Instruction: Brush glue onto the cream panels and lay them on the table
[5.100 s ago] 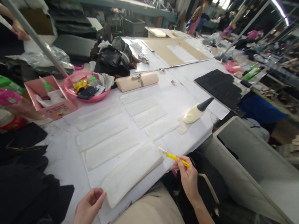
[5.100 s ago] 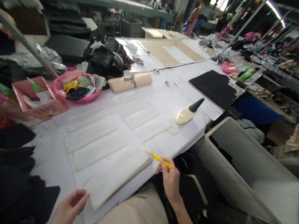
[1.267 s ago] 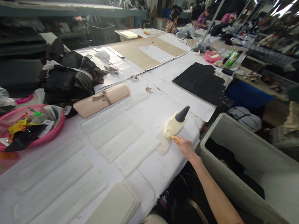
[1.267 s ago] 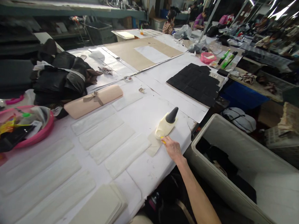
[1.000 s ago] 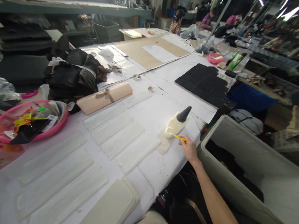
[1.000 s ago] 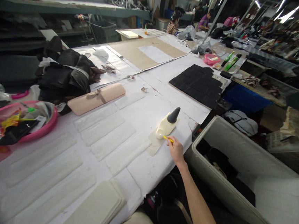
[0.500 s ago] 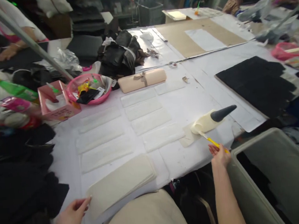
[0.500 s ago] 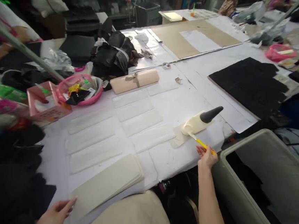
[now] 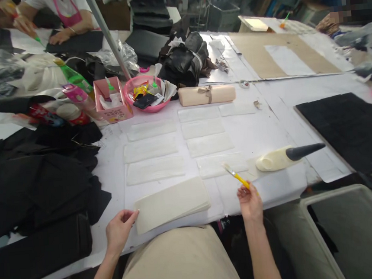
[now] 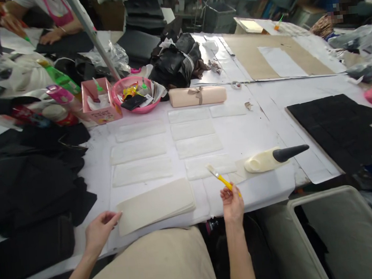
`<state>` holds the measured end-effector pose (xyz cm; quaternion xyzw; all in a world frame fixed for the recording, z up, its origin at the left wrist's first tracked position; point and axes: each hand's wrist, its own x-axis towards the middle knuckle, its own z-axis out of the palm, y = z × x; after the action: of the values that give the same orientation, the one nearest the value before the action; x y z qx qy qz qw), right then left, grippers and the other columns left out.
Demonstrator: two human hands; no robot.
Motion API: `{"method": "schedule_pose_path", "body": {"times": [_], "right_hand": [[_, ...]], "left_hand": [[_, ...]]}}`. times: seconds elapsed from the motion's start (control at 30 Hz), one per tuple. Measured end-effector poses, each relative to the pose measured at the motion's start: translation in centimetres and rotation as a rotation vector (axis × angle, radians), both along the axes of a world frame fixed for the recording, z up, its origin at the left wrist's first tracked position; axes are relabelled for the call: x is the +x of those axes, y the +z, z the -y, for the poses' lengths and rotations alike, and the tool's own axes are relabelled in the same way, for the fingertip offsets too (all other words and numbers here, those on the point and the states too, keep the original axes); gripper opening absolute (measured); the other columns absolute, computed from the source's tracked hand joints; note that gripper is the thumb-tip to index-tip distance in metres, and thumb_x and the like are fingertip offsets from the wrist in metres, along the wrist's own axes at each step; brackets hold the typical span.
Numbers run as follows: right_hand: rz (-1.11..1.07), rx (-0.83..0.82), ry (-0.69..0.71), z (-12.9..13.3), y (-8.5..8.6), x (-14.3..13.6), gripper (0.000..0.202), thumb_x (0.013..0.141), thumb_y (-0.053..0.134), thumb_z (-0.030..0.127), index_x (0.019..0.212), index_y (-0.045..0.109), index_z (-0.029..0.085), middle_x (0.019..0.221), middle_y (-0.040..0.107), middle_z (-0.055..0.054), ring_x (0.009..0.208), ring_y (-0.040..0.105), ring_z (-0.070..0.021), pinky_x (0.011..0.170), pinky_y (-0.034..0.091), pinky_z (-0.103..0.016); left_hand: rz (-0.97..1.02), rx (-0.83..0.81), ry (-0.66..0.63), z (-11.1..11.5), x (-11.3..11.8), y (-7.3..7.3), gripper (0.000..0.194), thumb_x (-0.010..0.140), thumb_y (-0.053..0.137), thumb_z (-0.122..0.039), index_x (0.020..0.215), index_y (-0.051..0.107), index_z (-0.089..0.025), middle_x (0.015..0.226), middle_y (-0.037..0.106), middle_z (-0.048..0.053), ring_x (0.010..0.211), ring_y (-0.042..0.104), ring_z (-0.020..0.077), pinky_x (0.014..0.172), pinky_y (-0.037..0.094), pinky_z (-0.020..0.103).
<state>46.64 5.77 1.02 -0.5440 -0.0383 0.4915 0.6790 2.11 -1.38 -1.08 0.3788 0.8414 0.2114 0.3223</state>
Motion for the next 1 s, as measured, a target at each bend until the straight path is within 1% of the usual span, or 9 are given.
{"method": "schedule_pose_path", "body": {"times": [0.07, 0.13, 0.23, 0.37, 0.57, 0.67, 0.8, 0.9, 1.0], "right_hand": [[-0.068, 0.020, 0.085, -1.0, -0.5, -4.0, 0.034, 0.069, 0.077, 0.035, 0.096, 0.064, 0.020, 0.065, 0.069, 0.005, 0.058, 0.066, -0.0093, 0.055, 0.053, -0.019], [-0.088, 0.036, 0.147, -1.7, -1.4, -7.3, 0.033, 0.070, 0.076, 0.037, 0.096, 0.064, 0.020, 0.066, 0.069, 0.005, 0.059, 0.066, -0.0099, 0.058, 0.054, -0.021], [-0.036, 0.053, 0.179, -2.1, -2.7, -10.2, 0.033, 0.071, 0.074, 0.041, 0.094, 0.062, 0.021, 0.066, 0.067, 0.006, 0.061, 0.066, -0.0108, 0.059, 0.054, -0.023], [-0.004, 0.070, 0.176, -1.3, -3.5, -10.8, 0.035, 0.072, 0.074, 0.043, 0.096, 0.061, 0.021, 0.067, 0.068, 0.006, 0.062, 0.066, -0.0104, 0.061, 0.054, -0.023], [-0.052, 0.066, 0.126, 0.6, -3.5, -10.6, 0.036, 0.071, 0.075, 0.041, 0.098, 0.060, 0.023, 0.066, 0.066, 0.008, 0.062, 0.065, -0.0080, 0.060, 0.053, -0.020], [-0.039, 0.055, 0.111, 1.2, -3.0, -10.6, 0.037, 0.070, 0.076, 0.041, 0.098, 0.060, 0.022, 0.067, 0.067, 0.007, 0.062, 0.065, -0.0087, 0.059, 0.053, -0.021], [0.062, 0.066, 0.117, 2.0, -1.1, -10.9, 0.036, 0.072, 0.075, 0.043, 0.097, 0.061, 0.020, 0.068, 0.068, 0.004, 0.061, 0.066, -0.0111, 0.063, 0.055, -0.025], [0.170, 0.095, 0.237, 2.9, 0.7, -11.8, 0.033, 0.077, 0.073, 0.043, 0.097, 0.061, 0.019, 0.068, 0.069, 0.003, 0.059, 0.066, -0.0119, 0.064, 0.056, -0.027], [0.270, 0.107, 0.353, 3.8, 1.9, -13.2, 0.030, 0.082, 0.068, 0.043, 0.098, 0.060, 0.019, 0.069, 0.069, 0.002, 0.058, 0.066, -0.0128, 0.063, 0.055, -0.027]], "left_hand": [[0.058, 0.035, -0.003, 0.0, 0.1, 0.1, 0.049, 0.064, 0.064, -0.066, 0.074, 0.064, -0.019, 0.067, 0.069, 0.004, 0.064, 0.063, 0.0218, 0.062, 0.048, 0.031], [0.189, 0.051, 0.009, -0.1, 0.3, 0.4, 0.049, 0.061, 0.067, -0.064, 0.075, 0.063, -0.018, 0.067, 0.068, 0.003, 0.063, 0.061, 0.0202, 0.058, 0.048, 0.030], [0.382, 0.046, 0.037, -0.2, 0.4, 0.8, 0.050, 0.056, 0.073, -0.061, 0.075, 0.062, -0.016, 0.061, 0.063, 0.001, 0.056, 0.056, 0.0168, 0.051, 0.045, 0.027], [0.494, 0.070, 0.064, -0.2, 0.3, 0.8, 0.051, 0.055, 0.076, -0.059, 0.077, 0.064, -0.015, 0.059, 0.062, 0.001, 0.055, 0.055, 0.0151, 0.050, 0.043, 0.026], [0.455, 0.068, 0.031, -0.2, 0.0, 0.4, 0.050, 0.056, 0.073, -0.056, 0.082, 0.068, -0.013, 0.061, 0.066, 0.003, 0.058, 0.057, 0.0165, 0.051, 0.044, 0.026], [0.455, 0.067, 0.007, -0.4, 0.0, 0.6, 0.049, 0.057, 0.072, -0.056, 0.080, 0.068, -0.014, 0.059, 0.065, 0.002, 0.053, 0.055, 0.0154, 0.045, 0.040, 0.024], [0.443, 0.063, -0.031, -0.7, -0.2, 0.5, 0.044, 0.057, 0.071, -0.057, 0.070, 0.066, -0.015, 0.054, 0.062, 0.002, 0.051, 0.054, 0.0148, 0.043, 0.038, 0.024], [0.451, 0.060, -0.032, -0.6, -0.4, 0.2, 0.042, 0.059, 0.071, -0.056, 0.067, 0.064, -0.016, 0.052, 0.061, 0.002, 0.050, 0.054, 0.0147, 0.045, 0.039, 0.024], [0.494, 0.064, -0.010, -0.4, -0.5, -0.1, 0.041, 0.060, 0.072, -0.055, 0.067, 0.065, -0.015, 0.054, 0.061, 0.002, 0.051, 0.054, 0.0147, 0.046, 0.039, 0.024]]}}
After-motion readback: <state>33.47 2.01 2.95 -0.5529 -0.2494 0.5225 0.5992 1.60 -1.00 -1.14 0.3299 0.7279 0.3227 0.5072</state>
